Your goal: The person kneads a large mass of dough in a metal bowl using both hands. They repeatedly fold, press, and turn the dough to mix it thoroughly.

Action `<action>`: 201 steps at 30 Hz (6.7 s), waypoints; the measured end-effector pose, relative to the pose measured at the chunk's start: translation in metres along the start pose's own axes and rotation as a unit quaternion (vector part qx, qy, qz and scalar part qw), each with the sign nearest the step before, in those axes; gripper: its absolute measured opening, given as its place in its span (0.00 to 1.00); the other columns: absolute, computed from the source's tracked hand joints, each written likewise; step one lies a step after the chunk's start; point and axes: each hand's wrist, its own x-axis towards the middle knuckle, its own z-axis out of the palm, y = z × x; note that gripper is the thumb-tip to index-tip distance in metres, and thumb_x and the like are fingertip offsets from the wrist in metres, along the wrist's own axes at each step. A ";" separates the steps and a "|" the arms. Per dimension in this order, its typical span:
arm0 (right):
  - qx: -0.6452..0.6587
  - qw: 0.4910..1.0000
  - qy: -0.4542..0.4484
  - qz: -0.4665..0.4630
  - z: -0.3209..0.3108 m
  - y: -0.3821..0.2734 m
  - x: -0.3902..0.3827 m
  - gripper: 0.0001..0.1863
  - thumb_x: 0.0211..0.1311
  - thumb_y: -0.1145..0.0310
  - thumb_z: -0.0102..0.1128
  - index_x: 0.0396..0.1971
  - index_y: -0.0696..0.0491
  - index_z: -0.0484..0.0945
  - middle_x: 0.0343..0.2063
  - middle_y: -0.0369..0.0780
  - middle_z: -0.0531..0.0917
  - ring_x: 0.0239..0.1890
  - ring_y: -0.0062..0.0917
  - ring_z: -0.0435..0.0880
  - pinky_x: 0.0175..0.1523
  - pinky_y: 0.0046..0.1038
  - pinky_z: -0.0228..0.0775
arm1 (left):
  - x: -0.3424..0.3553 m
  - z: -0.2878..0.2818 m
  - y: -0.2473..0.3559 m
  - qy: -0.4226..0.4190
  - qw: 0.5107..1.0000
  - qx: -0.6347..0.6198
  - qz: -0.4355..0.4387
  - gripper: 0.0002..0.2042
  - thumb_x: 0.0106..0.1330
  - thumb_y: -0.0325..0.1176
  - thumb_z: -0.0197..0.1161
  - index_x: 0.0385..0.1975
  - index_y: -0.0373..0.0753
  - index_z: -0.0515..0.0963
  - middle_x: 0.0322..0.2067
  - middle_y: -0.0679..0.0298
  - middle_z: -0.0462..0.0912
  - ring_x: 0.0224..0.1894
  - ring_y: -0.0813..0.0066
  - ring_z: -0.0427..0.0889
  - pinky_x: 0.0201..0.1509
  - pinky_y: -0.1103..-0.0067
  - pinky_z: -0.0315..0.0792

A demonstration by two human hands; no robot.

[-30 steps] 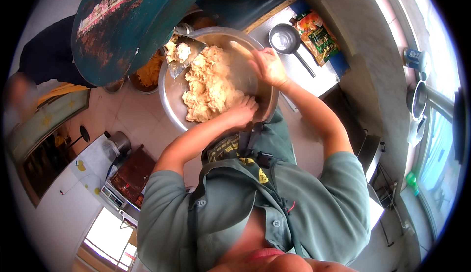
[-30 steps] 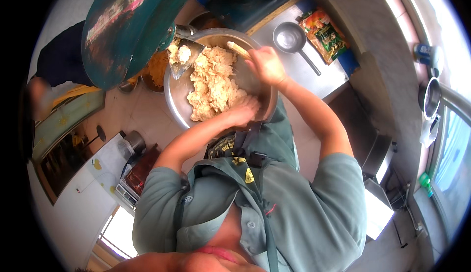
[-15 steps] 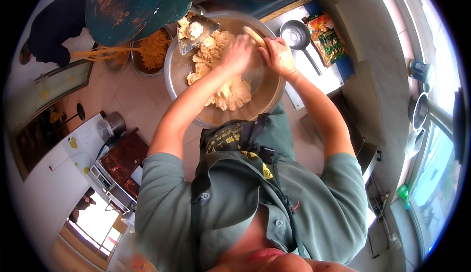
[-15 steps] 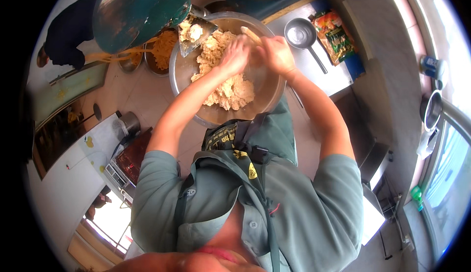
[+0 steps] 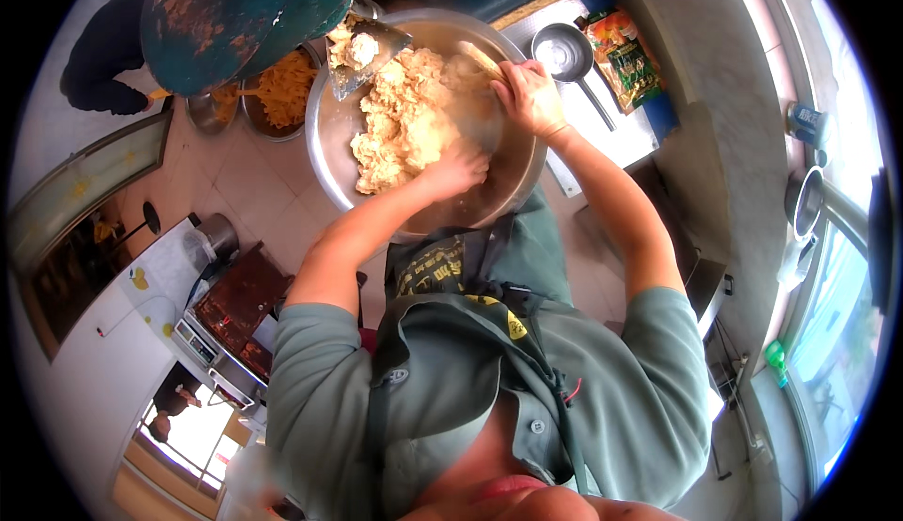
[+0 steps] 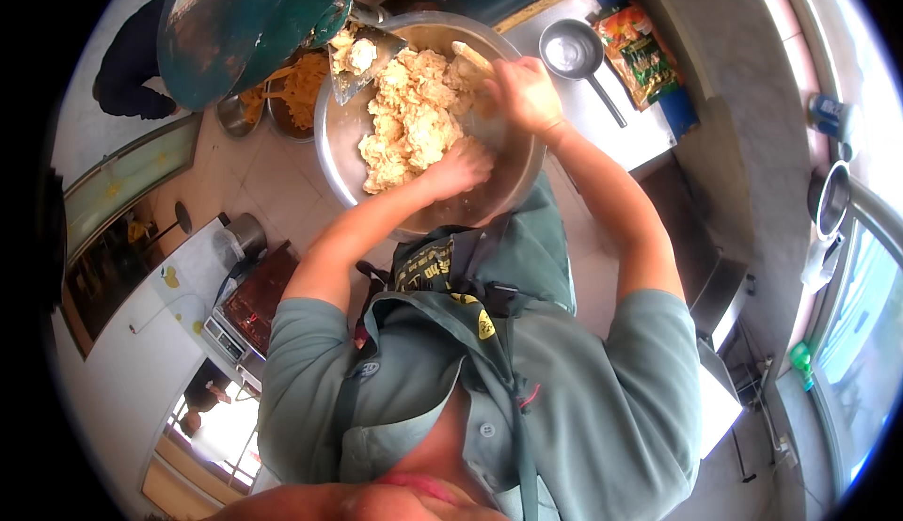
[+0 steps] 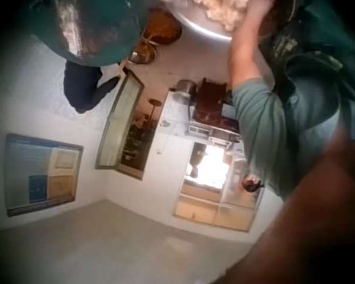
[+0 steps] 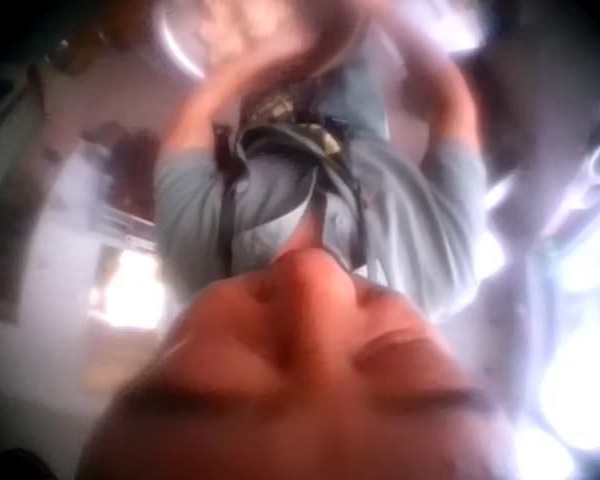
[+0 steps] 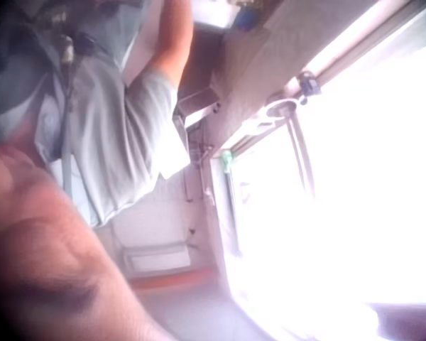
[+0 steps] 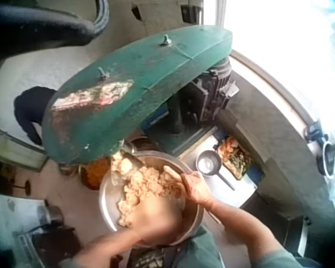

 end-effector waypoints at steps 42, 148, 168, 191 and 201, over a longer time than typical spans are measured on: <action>-0.020 1.000 0.014 -0.018 0.016 -0.001 -0.011 0.13 0.63 0.67 0.64 0.44 0.56 0.75 0.28 0.42 0.84 0.33 0.35 0.84 0.51 0.35 0.71 | -0.038 -0.060 0.053 -0.039 0.984 -0.149 0.093 0.10 0.63 0.33 0.59 0.41 0.38 0.79 0.44 0.57 0.80 0.55 0.57 0.77 0.63 0.61 0.70; -0.205 0.926 -0.309 0.069 0.099 -0.173 0.209 0.28 0.75 0.50 0.41 0.56 0.58 0.75 0.49 0.59 0.81 0.44 0.54 0.84 0.50 0.47 0.78 | -0.130 -0.097 -0.006 0.266 0.775 -0.321 -0.474 0.20 0.54 0.22 0.65 0.50 0.32 0.77 0.41 0.47 0.83 0.45 0.51 0.83 0.50 0.63 0.77; -0.075 0.986 -0.146 -0.045 0.024 -0.158 0.164 0.16 0.72 0.58 0.51 0.34 0.56 0.77 0.24 0.56 0.83 0.26 0.54 0.83 0.30 0.50 0.76 | -0.064 -0.194 -0.096 0.348 0.817 -0.149 -0.434 0.28 0.60 0.11 0.52 0.62 0.36 0.68 0.60 0.47 0.69 0.60 0.56 0.75 0.56 0.75 0.79; -0.058 0.968 -0.229 -0.083 0.005 -0.169 0.157 0.30 0.63 0.79 0.46 0.65 0.40 0.71 0.63 0.45 0.74 0.35 0.39 0.88 0.37 0.38 0.83 | -0.085 -0.073 0.009 0.086 0.863 -0.276 -0.414 0.20 0.62 0.37 0.63 0.50 0.32 0.74 0.45 0.50 0.80 0.47 0.56 0.81 0.50 0.64 0.77; -0.108 0.968 -0.217 -0.060 0.038 -0.194 0.181 0.22 0.75 0.57 0.40 0.65 0.35 0.72 0.47 0.54 0.83 0.34 0.50 0.86 0.42 0.48 0.80 | -0.128 -0.045 -0.128 0.065 0.800 -0.253 -0.541 0.41 0.51 0.37 0.75 0.65 0.30 0.63 0.64 0.45 0.68 0.66 0.51 0.69 0.69 0.67 0.67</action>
